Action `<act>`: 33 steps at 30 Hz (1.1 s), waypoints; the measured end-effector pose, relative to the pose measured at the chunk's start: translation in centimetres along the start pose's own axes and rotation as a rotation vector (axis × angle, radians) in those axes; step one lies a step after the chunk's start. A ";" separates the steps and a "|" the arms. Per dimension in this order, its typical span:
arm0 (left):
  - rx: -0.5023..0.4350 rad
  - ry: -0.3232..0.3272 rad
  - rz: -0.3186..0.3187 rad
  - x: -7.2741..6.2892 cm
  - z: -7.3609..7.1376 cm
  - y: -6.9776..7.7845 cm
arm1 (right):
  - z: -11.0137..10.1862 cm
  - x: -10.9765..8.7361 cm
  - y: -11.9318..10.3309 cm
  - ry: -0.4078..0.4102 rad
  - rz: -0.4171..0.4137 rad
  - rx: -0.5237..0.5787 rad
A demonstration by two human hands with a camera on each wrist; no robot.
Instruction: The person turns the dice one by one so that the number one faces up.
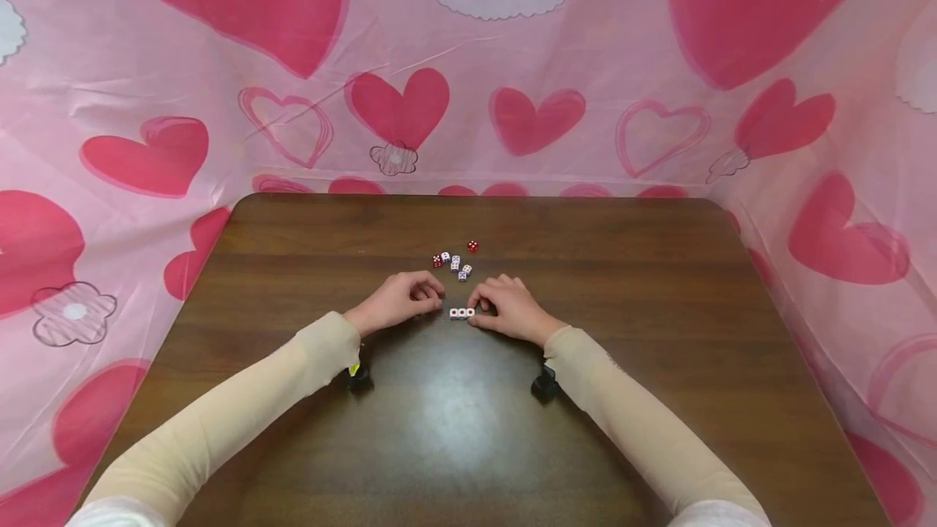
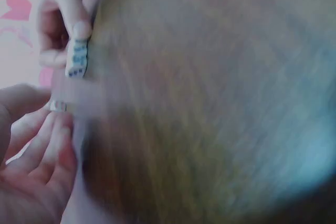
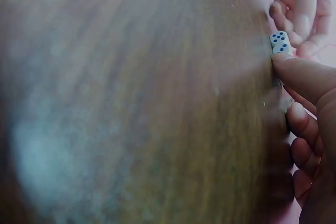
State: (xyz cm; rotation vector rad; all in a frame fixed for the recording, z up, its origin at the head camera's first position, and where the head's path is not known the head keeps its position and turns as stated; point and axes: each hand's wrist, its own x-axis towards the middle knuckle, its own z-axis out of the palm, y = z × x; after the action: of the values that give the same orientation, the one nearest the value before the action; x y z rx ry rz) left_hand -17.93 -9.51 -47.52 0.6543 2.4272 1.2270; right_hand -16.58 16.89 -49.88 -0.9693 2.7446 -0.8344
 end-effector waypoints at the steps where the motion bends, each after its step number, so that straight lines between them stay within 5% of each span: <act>1: 0.008 0.035 0.000 0.2 -0.2 -0.2 | 0.0 0.0 0.0 -0.001 0.001 -0.002; 6: 0.011 0.221 -0.033 1.2 -1.3 -1.5 | 0.0 0.0 0.0 0.001 0.000 0.002; 10: -0.011 0.285 -0.068 2.1 -1.8 -2.1 | 0.0 -0.1 -0.1 0.000 -0.007 -0.003; 20: 0.029 0.269 -0.125 3.7 -1.6 -1.4 | -0.2 -0.1 -0.3 -0.005 -0.001 -0.002; 33: 0.110 0.280 -0.141 4.0 -1.3 -1.0 | -0.1 -0.3 -0.1 0.003 -0.010 -0.005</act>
State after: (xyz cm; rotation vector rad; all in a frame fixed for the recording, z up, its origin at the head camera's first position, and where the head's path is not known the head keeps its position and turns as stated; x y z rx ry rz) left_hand -22.15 -8.74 -48.00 0.3499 2.7324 1.2043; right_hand -16.31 17.05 -49.77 -0.9842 2.7481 -0.8311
